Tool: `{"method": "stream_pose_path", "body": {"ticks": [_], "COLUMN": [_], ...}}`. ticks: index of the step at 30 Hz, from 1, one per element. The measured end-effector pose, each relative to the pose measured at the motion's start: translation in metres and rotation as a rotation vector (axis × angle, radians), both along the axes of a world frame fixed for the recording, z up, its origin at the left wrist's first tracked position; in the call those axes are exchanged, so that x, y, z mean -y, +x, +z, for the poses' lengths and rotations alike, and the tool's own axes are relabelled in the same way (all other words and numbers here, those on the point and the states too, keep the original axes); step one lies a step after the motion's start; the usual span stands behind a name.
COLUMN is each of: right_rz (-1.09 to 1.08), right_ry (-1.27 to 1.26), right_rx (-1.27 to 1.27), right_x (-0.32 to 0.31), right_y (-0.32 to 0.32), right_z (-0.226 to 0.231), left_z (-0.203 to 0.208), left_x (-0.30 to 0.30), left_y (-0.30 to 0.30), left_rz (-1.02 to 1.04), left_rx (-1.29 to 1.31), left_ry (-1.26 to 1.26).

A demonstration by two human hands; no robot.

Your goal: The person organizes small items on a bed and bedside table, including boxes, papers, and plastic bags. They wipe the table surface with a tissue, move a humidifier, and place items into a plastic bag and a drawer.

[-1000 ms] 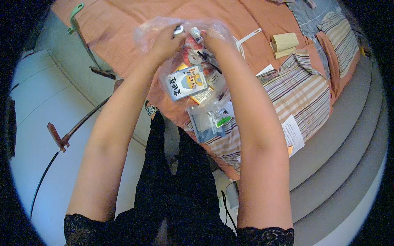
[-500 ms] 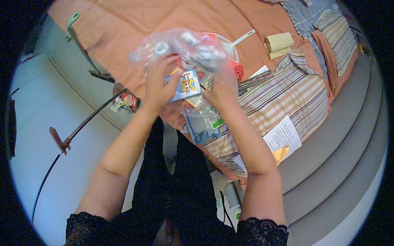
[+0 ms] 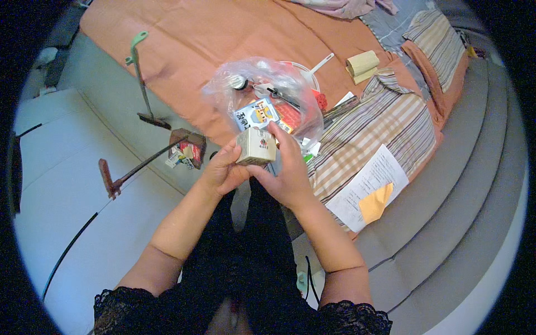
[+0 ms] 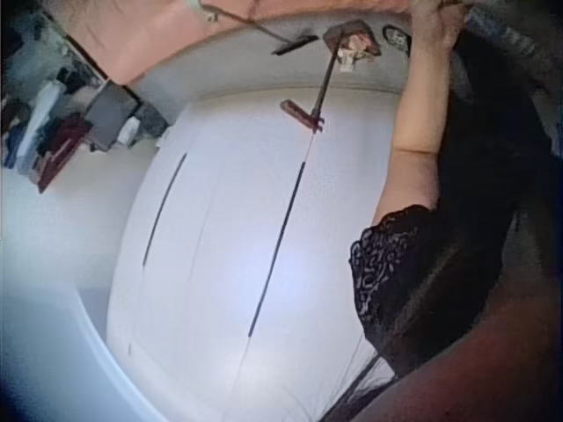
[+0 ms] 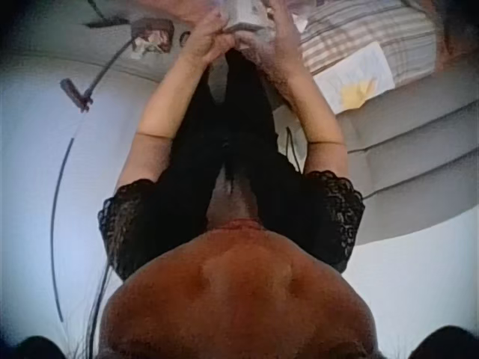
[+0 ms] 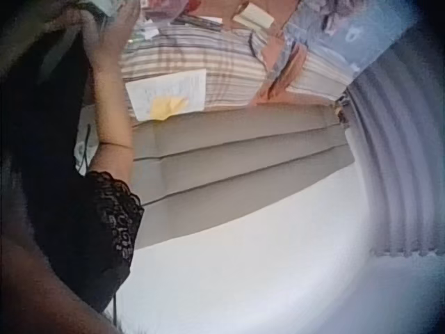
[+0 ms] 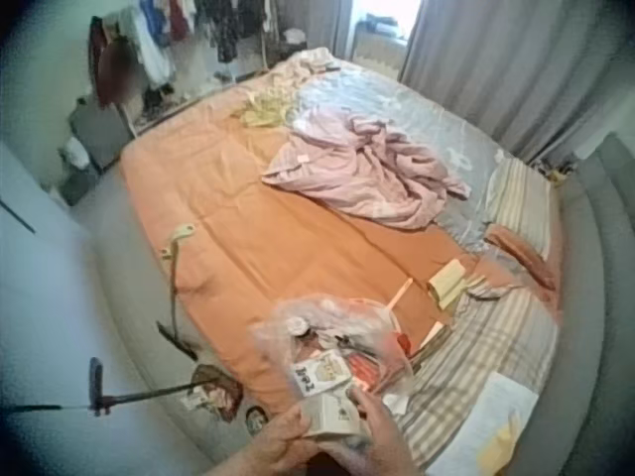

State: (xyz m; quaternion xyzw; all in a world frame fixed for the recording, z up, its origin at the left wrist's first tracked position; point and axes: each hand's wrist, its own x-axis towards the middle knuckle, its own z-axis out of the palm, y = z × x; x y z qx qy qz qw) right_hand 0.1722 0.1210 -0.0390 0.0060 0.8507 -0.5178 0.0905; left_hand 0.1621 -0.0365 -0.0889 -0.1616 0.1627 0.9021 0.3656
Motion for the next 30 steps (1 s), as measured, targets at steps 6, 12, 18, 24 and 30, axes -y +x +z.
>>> {"method": "stream_pose_path", "body": {"ticks": [6,12,18,24,30], "right_rz": [0.157,0.013,0.056,0.047,0.167], "right_ry": [0.186,0.090,0.233,0.279,0.338], "right_rx": [-0.190,-0.081,-0.340,-0.462,-0.747], "right_x": [0.023,0.074,0.103,0.126,0.152], "right_y": [0.020,0.052,0.080,0.095,0.111], "right_z": [0.070,0.117,0.145,0.146,0.152], "left_z": [0.053,0.097,0.130,0.137,0.136], "left_x": [0.031,0.073,0.096,0.115,0.125], "left_y": [0.026,0.051,0.067,0.083,0.091], "left_rz": [-0.010,0.026,0.032,0.085,0.125], "left_rx": [-0.025,-0.120,-0.221,-0.237,-0.027], "left_ry": [0.063,-0.024,-0.134,-0.194,-0.020]}}
